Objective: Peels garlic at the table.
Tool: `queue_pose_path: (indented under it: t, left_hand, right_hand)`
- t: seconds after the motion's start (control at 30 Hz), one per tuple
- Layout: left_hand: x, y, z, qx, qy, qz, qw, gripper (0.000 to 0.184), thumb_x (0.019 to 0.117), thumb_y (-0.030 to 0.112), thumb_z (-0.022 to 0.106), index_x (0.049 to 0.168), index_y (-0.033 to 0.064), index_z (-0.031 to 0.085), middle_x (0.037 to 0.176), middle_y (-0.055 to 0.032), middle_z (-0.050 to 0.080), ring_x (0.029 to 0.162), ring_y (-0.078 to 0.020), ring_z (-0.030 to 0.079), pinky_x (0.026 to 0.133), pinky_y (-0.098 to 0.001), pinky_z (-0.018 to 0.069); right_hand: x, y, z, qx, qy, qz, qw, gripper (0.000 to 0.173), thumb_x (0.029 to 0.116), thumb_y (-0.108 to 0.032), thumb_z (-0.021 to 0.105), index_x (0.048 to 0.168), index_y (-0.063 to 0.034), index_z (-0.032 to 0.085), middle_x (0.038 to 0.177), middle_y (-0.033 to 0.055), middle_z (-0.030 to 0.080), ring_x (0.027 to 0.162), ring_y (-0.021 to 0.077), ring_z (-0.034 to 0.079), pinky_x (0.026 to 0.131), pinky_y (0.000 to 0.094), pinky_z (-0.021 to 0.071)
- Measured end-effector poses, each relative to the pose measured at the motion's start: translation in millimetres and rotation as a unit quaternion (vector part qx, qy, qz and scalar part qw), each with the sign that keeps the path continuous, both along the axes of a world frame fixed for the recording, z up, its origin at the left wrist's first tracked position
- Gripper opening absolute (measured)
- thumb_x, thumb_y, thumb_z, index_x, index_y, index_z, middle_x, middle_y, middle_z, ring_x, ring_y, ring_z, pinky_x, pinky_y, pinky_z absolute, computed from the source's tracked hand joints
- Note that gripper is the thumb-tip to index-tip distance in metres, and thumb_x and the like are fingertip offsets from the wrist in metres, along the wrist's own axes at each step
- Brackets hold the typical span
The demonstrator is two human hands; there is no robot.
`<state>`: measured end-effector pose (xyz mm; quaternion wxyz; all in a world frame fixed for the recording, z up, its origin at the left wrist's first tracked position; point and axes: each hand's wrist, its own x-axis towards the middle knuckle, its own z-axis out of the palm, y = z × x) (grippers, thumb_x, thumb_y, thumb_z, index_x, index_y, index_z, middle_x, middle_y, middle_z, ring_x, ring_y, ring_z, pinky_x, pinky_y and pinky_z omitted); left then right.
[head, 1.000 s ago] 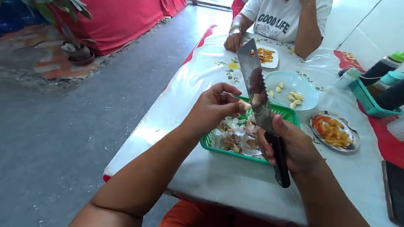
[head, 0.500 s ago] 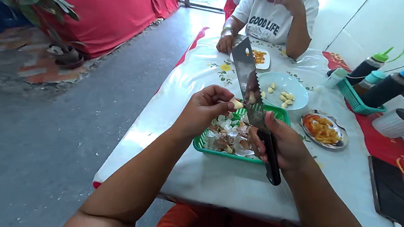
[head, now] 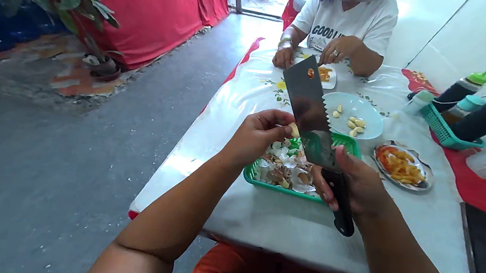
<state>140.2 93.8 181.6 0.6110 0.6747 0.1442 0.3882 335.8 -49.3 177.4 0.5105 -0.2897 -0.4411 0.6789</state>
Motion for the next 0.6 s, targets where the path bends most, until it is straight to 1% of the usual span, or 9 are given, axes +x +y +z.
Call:
queue_pose_path:
  t: [0.07, 0.1, 0.13, 0.23, 0.27, 0.37, 0.5, 0.57, 0.6]
  left_hand:
    - [0, 2, -2, -0.005, -0.006, -0.022, 1.000, 0.018, 0.0977, -0.004, 0.059, 0.112, 0.0031, 0.068, 0.096, -0.0012, 0.072, 0.084, -0.0084, 0.069, 0.079, -0.0248, 0.0591]
    - [1, 3, -2, -0.009, -0.010, -0.025, 1.000, 0.018, 0.0978, -0.004, 0.059, 0.112, 0.0036, 0.068, 0.096, -0.0006, 0.072, 0.084, -0.0079, 0.069, 0.079, -0.0242, 0.0588]
    - [1, 4, -3, -0.012, -0.016, -0.027, 0.999, 0.020, 0.0979, -0.004, 0.059, 0.113, 0.0041, 0.068, 0.098, -0.0003, 0.073, 0.085, -0.0074, 0.069, 0.079, -0.0235, 0.0583]
    - [-1, 5, -4, -0.004, -0.018, -0.032, 0.999, 0.025, 0.0976, -0.005, 0.058, 0.119, 0.0066, 0.063, 0.103, 0.0003, 0.073, 0.088, -0.0069, 0.069, 0.079, -0.0226, 0.0576]
    - [-1, 4, -4, -0.003, -0.018, -0.030, 0.999, 0.025, 0.0974, -0.005, 0.059, 0.119, 0.0063, 0.064, 0.103, -0.0004, 0.073, 0.088, -0.0075, 0.069, 0.080, -0.0232, 0.0578]
    - [1, -3, -2, -0.014, -0.010, -0.009, 1.000, 0.020, 0.0975, -0.004, 0.061, 0.115, 0.0043, 0.069, 0.101, -0.0031, 0.072, 0.085, -0.0091, 0.068, 0.080, -0.0248, 0.0587]
    - [2, -8, 2, -0.051, 0.005, 0.012, 0.999, 0.017, 0.0947, -0.002, 0.067, 0.110, 0.0039, 0.072, 0.098, -0.0032, 0.073, 0.084, -0.0095, 0.069, 0.081, -0.0260, 0.0591]
    - [4, -8, 2, -0.073, 0.002, 0.019, 0.997, 0.018, 0.0926, -0.002, 0.069, 0.109, 0.0032, 0.073, 0.098, -0.0042, 0.073, 0.085, -0.0101, 0.069, 0.081, -0.0261, 0.0591]
    - [6, -7, 1, -0.084, -0.005, 0.019, 0.996, 0.019, 0.0916, -0.003, 0.070, 0.109, 0.0022, 0.073, 0.100, -0.0057, 0.073, 0.086, -0.0113, 0.069, 0.081, -0.0272, 0.0594]
  right_hand:
    - [-2, 0, 0, -0.005, -0.006, -0.015, 1.000, 0.054, 0.0957, -0.065, 0.055, 0.115, -0.0142, 0.059, 0.067, 0.0034, 0.061, 0.048, 0.0086, 0.061, 0.045, 0.0206, 0.0541]
    - [-2, 0, 0, -0.003, -0.009, -0.016, 1.000, 0.055, 0.0958, -0.065, 0.054, 0.117, -0.0143, 0.059, 0.067, 0.0032, 0.061, 0.049, 0.0084, 0.061, 0.045, 0.0204, 0.0543]
    - [-2, 0, 0, 0.000, -0.007, -0.017, 1.000, 0.056, 0.0953, -0.065, 0.055, 0.116, -0.0139, 0.059, 0.067, 0.0032, 0.061, 0.048, 0.0085, 0.061, 0.045, 0.0206, 0.0543]
    - [-3, 0, -1, 0.009, -0.003, -0.014, 1.000, 0.057, 0.0937, -0.066, 0.057, 0.120, -0.0152, 0.056, 0.068, 0.0026, 0.061, 0.049, 0.0084, 0.061, 0.046, 0.0208, 0.0545]
    - [-4, 0, -1, 0.008, -0.002, -0.020, 1.000, 0.057, 0.0935, -0.066, 0.058, 0.120, -0.0151, 0.056, 0.068, 0.0026, 0.060, 0.049, 0.0084, 0.061, 0.046, 0.0207, 0.0544]
    - [-5, 1, -1, 0.001, -0.018, -0.048, 0.999, 0.060, 0.0943, -0.065, 0.057, 0.128, -0.0154, 0.055, 0.067, 0.0022, 0.059, 0.048, 0.0079, 0.060, 0.045, 0.0203, 0.0538]
    - [-9, 1, -2, -0.018, -0.051, -0.080, 0.995, 0.059, 0.0962, -0.064, 0.057, 0.134, -0.0182, 0.052, 0.065, 0.0013, 0.059, 0.048, 0.0078, 0.059, 0.045, 0.0204, 0.0537]
    - [-12, 2, -2, -0.019, -0.074, -0.093, 0.993, 0.062, 0.0983, -0.061, 0.055, 0.146, -0.0220, 0.047, 0.065, 0.0009, 0.058, 0.048, 0.0077, 0.059, 0.045, 0.0205, 0.0537]
    - [-13, 3, -2, -0.017, -0.085, -0.099, 0.991, 0.061, 0.0996, -0.060, 0.054, 0.148, -0.0236, 0.045, 0.065, 0.0007, 0.057, 0.048, 0.0076, 0.058, 0.045, 0.0205, 0.0537]
